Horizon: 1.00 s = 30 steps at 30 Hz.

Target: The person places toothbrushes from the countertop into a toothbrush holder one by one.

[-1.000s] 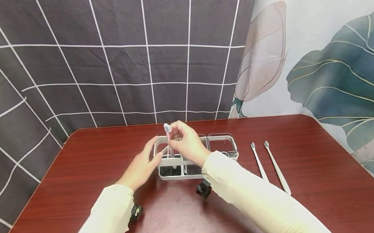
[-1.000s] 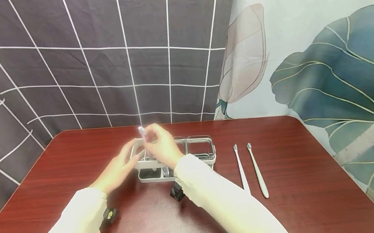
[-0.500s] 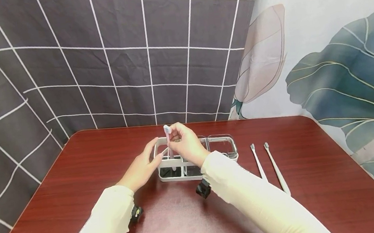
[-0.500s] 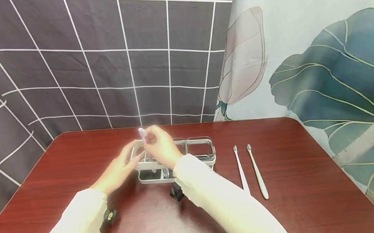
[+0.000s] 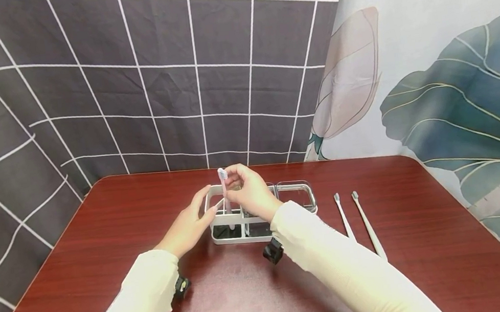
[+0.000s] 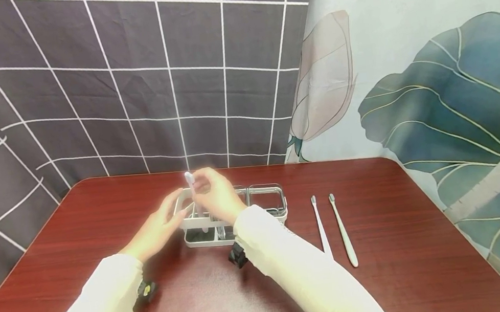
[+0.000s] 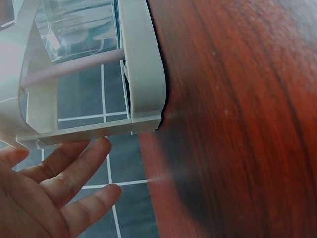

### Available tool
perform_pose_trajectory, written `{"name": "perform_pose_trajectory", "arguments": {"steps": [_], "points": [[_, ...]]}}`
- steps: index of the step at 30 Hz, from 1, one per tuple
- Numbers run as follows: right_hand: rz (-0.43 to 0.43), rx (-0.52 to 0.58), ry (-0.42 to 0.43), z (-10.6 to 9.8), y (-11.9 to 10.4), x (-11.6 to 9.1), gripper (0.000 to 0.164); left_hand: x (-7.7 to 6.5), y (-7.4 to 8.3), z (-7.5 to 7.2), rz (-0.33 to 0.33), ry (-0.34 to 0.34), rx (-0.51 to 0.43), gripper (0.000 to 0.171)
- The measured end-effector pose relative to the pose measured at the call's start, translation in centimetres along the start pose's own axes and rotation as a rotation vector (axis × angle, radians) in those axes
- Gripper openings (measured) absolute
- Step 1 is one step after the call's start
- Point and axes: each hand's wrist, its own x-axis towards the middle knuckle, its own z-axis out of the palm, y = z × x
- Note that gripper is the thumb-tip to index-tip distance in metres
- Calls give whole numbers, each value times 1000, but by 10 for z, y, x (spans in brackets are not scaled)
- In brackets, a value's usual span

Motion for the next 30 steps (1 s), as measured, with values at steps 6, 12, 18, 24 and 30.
{"name": "perform_pose_trajectory", "arguments": {"steps": [6,12,18,24,30], "points": [[-3,-56,-10,-14,3,-10,49,0,0,2,-2,4,-11,63],[-79,-264,-28,-33,5,-23,55,1,-3,5,-6,16,-30,62],[-177,-550,-36,-53,6,-34,58,0,-7,8,8,33,-28,62],[-204,-699,4,-69,13,-44,57,-1,-6,9,18,50,-14,61],[-150,-706,47,-89,21,-52,59,0,-6,10,14,49,-11,62]]}}
